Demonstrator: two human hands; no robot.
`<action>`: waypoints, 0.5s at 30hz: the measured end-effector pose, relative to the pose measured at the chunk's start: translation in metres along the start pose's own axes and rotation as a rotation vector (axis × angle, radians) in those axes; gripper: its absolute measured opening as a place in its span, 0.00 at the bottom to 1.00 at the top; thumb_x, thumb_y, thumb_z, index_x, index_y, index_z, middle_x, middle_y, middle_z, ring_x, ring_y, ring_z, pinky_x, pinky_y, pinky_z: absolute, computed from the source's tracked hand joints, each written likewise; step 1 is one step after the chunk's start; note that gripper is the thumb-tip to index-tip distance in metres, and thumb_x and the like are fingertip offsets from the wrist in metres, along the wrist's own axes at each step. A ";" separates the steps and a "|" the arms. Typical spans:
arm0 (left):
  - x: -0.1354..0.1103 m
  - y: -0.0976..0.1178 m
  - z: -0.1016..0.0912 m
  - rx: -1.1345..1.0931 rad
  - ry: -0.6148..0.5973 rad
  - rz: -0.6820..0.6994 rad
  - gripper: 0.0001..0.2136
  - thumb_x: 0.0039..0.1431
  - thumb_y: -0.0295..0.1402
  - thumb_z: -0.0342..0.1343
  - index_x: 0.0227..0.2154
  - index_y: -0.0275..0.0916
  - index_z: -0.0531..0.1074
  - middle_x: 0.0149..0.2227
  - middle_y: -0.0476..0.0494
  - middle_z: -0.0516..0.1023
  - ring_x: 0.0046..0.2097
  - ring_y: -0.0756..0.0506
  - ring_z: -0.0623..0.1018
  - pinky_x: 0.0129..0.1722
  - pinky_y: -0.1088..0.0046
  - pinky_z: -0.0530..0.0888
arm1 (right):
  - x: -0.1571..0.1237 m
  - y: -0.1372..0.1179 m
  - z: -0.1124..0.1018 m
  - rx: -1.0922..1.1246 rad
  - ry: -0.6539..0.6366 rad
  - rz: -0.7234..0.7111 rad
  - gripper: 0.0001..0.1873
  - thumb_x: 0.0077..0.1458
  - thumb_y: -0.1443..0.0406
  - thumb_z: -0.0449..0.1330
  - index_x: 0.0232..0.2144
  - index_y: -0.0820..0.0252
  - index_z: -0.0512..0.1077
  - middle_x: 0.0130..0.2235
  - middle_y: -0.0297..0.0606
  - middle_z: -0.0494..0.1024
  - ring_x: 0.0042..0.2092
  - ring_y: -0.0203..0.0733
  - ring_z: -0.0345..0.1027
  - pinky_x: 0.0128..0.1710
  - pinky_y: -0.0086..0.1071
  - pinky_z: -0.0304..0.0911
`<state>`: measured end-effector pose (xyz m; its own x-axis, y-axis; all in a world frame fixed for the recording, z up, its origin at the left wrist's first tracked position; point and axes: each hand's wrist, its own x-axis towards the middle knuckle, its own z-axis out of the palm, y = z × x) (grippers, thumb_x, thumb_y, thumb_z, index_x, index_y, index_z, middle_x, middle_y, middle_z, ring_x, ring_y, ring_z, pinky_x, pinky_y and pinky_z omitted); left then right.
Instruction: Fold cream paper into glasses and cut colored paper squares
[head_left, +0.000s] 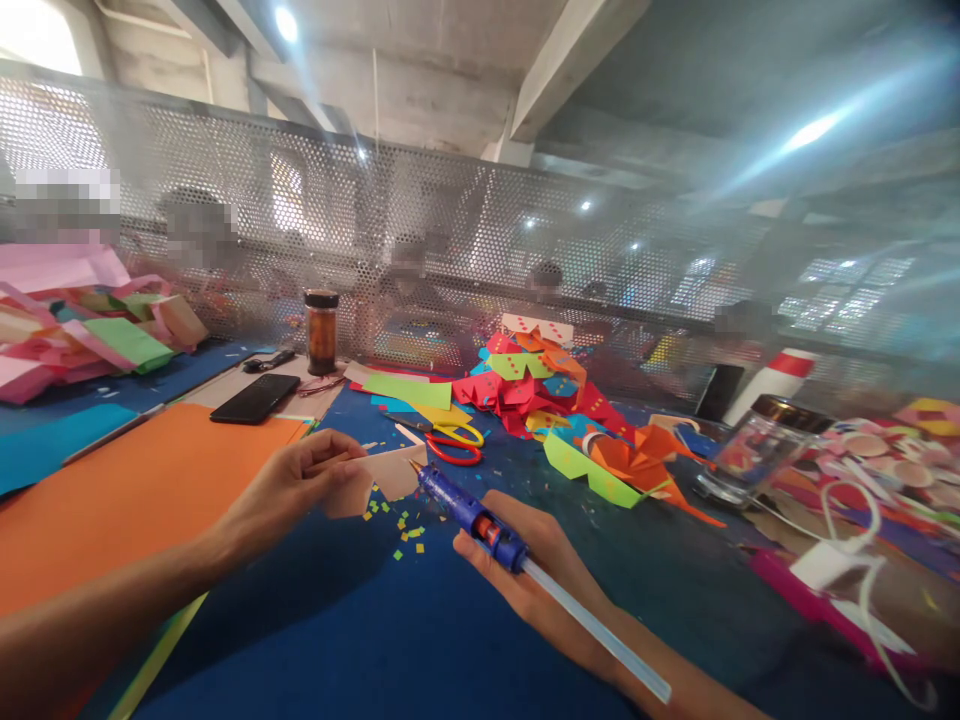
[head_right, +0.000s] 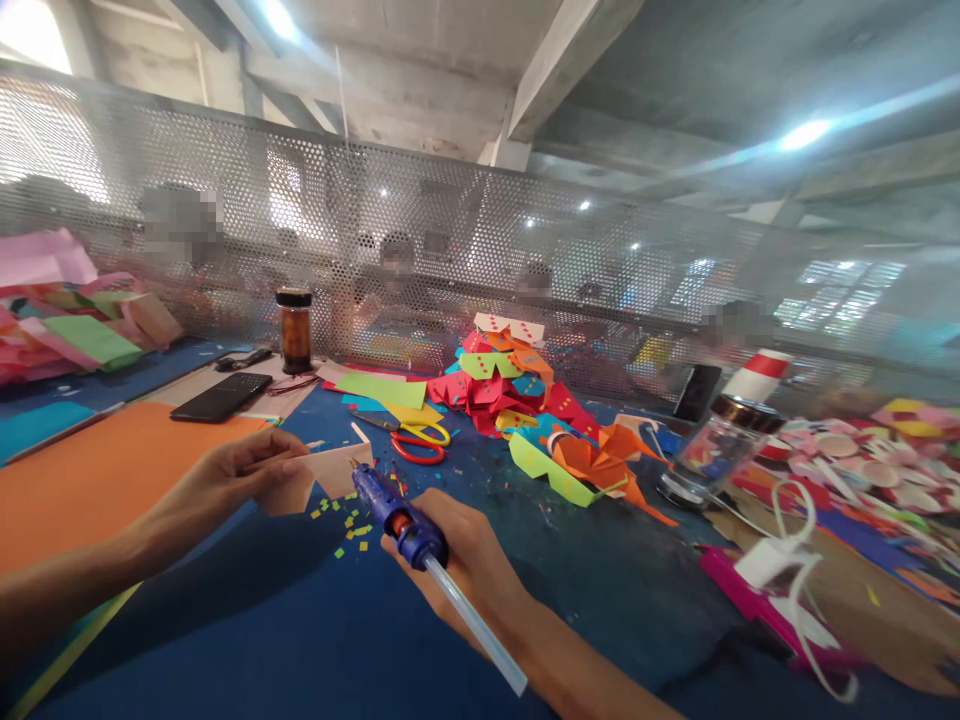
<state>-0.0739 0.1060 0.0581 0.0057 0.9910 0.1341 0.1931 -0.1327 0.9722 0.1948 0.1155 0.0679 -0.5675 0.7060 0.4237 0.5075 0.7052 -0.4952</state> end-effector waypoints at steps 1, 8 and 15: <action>0.000 0.000 0.000 0.004 0.002 0.001 0.13 0.54 0.45 0.58 0.35 0.40 0.70 0.30 0.50 0.76 0.31 0.48 0.74 0.29 0.75 0.67 | 0.000 0.000 0.000 -0.003 0.001 -0.002 0.12 0.59 0.59 0.57 0.26 0.56 0.62 0.25 0.29 0.67 0.25 0.33 0.58 0.24 0.28 0.56; 0.001 0.001 0.000 0.008 0.013 -0.007 0.14 0.53 0.45 0.58 0.34 0.40 0.71 0.28 0.50 0.76 0.29 0.47 0.74 0.28 0.75 0.67 | 0.000 0.001 0.000 -0.014 0.003 -0.018 0.13 0.59 0.60 0.57 0.25 0.56 0.62 0.26 0.30 0.68 0.26 0.33 0.60 0.24 0.27 0.55; 0.000 0.003 0.001 -0.033 0.007 -0.024 0.13 0.52 0.44 0.59 0.33 0.40 0.70 0.28 0.51 0.75 0.29 0.48 0.74 0.28 0.75 0.67 | 0.000 0.002 0.001 -0.012 0.003 -0.019 0.12 0.59 0.60 0.58 0.26 0.57 0.62 0.26 0.30 0.67 0.25 0.33 0.59 0.25 0.28 0.55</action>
<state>-0.0723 0.1056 0.0604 -0.0055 0.9937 0.1123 0.1608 -0.1100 0.9808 0.1951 0.1172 0.0666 -0.5752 0.6924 0.4357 0.5042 0.7194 -0.4777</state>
